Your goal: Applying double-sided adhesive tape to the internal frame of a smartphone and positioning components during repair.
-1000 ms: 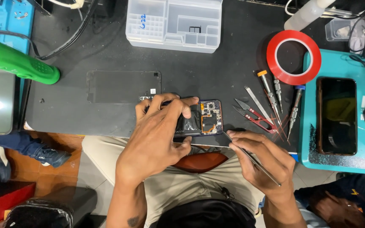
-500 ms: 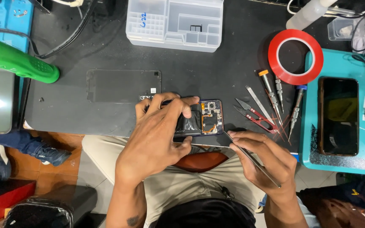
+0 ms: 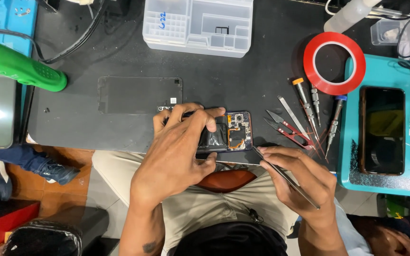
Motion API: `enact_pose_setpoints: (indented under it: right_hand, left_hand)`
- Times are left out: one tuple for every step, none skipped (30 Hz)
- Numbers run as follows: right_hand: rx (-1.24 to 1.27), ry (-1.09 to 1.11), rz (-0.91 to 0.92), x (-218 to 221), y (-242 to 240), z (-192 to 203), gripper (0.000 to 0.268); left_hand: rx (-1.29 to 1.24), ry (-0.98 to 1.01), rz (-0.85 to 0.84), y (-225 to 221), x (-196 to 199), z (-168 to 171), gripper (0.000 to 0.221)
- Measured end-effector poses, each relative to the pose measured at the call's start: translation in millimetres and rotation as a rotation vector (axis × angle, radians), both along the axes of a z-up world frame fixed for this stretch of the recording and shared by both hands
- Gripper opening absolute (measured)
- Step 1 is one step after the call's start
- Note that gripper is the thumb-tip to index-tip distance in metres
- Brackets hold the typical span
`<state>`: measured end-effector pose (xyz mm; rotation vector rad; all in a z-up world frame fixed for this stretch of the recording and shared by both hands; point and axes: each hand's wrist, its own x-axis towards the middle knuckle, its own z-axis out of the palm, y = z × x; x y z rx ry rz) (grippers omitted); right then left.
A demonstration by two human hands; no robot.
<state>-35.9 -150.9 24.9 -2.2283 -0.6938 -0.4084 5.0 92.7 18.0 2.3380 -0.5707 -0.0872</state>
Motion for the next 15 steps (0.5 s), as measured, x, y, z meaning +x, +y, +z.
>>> enact_pose_setpoints:
  right_hand:
    - [0.0,0.001,0.0,-0.5,-0.1,-0.4,0.02]
    - [0.0,-0.001,-0.005,-0.3,-0.2,-0.8,0.019]
    - [-0.001,-0.004,-0.011,-0.2,-0.4,-1.2,0.018]
    - [-0.001,-0.002,-0.011,-0.7,-1.0,-2.1,0.018]
    - [0.004,-0.001,-0.007,-1.2,-1.7,-3.1,0.02]
    - [0.01,-0.002,-0.003,-1.0,-2.3,-4.2,0.021]
    - [0.01,-0.003,-0.002,-0.4,-1.9,-4.2,0.021]
    - [0.014,-0.008,-0.004,-0.2,-1.6,-4.2,0.02]
    - [0.018,-0.014,-0.006,-0.1,-1.4,-4.3,0.019]
    - [0.018,-0.013,-0.005,0.3,-0.9,-3.6,0.019]
    - [0.01,-0.014,-0.011,0.7,-0.5,-3.0,0.017]
    - [0.001,-0.017,-0.018,1.0,-0.1,-2.6,0.014]
    - [0.002,-0.016,-0.018,0.9,-0.1,-2.7,0.014]
    - [0.008,-0.008,-0.018,0.7,-0.1,-2.7,0.015]
    - [0.013,0.001,-0.018,0.5,-0.2,-2.6,0.016]
  left_hand:
    - [0.0,0.001,0.0,0.2,-0.3,-0.3,0.045]
    - [0.001,-0.004,-0.003,0.3,-0.2,-0.4,0.045]
    - [0.002,-0.009,-0.006,0.5,0.0,-0.5,0.046]
    - [0.002,-0.008,-0.007,0.5,-0.3,-0.5,0.046]
    - [0.001,-0.008,-0.007,0.5,-0.6,-0.6,0.046]
    - [0.0,-0.01,-0.006,0.6,-0.2,-0.5,0.045]
    - [0.001,-0.01,-0.006,0.7,0.1,-0.7,0.045]
    - [0.001,-0.013,-0.006,0.6,-0.1,-1.0,0.046]
    - [0.001,-0.017,-0.006,0.5,-0.3,-1.3,0.046]
    - [0.002,-0.016,-0.006,0.4,-0.3,-1.2,0.046]
    - [0.0,-0.012,-0.004,0.4,-0.3,-1.1,0.046]
    - [0.0,-0.01,-0.003,0.3,-0.2,-1.1,0.045]
    - [0.0,-0.009,-0.003,0.4,-0.2,-1.6,0.045]
    - [0.001,-0.012,-0.003,0.4,-0.2,-2.0,0.045]
    - [0.002,-0.014,-0.004,0.5,-0.3,-2.4,0.044]
